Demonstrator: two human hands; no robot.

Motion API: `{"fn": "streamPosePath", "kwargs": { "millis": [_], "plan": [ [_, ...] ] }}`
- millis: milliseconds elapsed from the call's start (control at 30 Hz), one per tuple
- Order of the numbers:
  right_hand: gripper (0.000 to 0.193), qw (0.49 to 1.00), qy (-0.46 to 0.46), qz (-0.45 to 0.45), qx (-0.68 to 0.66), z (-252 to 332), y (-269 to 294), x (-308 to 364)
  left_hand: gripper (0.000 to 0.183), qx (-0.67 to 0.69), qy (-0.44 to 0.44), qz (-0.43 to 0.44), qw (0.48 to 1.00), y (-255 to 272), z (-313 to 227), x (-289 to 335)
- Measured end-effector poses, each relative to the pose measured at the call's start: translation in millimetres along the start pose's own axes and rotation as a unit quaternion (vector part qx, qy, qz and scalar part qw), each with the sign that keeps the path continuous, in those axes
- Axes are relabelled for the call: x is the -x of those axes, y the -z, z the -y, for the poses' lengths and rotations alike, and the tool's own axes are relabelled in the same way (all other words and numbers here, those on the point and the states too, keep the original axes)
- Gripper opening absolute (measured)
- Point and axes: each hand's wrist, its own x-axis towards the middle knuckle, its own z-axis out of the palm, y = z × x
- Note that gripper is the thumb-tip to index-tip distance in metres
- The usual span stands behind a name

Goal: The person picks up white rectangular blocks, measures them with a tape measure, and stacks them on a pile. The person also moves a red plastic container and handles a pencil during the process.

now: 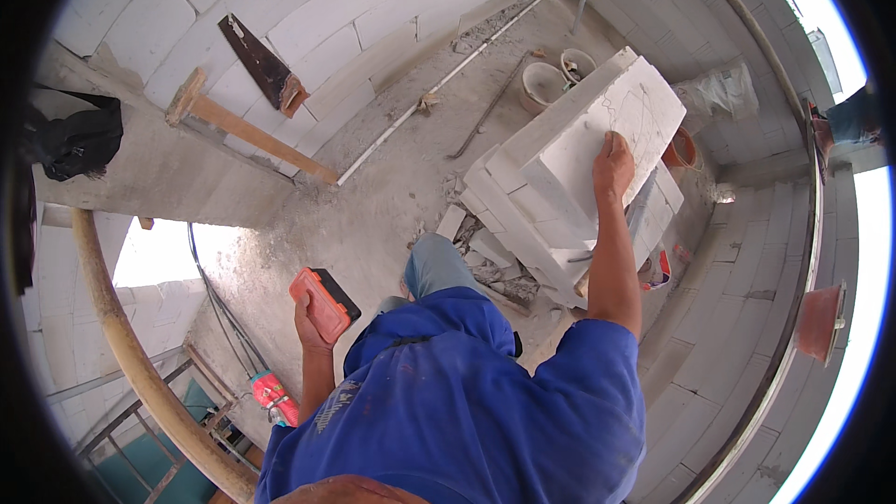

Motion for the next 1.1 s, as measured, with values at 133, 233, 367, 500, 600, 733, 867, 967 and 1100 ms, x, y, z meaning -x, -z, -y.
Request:
{"fn": "streamPosePath", "kwargs": {
  "millis": [133,233,367,500,600,733,867,967,1100],
  "plan": [
    [0.03,1.0,-0.002,-0.018,0.006,-6,-4,-4,0.045,-0.01,0.0,0.0,1.0,-28,-11,-30],
    [0.03,0.998,-0.041,0.042,0.012,5,4,-9,0.046,-0.026,-0.023,0.001,0.999,-58,-22,-59],
    [0.027,0.999,-0.009,-0.03,0.012,-4,-9,-3,0.046,-0.049,-0.014,0.008,0.999,-105,-36,-120],
    [0.022,1.0,-0.017,-0.02,0.002,6,4,-5,0.048,-0.1,0.044,0.038,0.993,-164,-47,-195],
    [0.02,0.998,-0.045,-0.036,0.016,12,5,-9,0.05,-0.124,0.11,0.058,0.985,-213,-46,-248],
    [0.019,0.994,-0.091,-0.037,0.051,11,6,-8,0.048,-0.221,0.189,0.145,0.946,-293,-43,-321],
    [0.019,0.991,-0.1,-0.032,0.087,15,7,-8,0.045,-0.248,0.226,0.193,0.922,-385,-28,-359],
    [0.019,0.988,-0.11,-0.05,0.095,18,8,-12,0.045,-0.276,0.265,0.212,0.899,-428,-20,-383],
    [0.019,0.973,-0.167,-0.105,0.116,19,3,-12,0.046,-0.314,0.315,0.253,0.859,-474,-5,-417]
  ]
}}
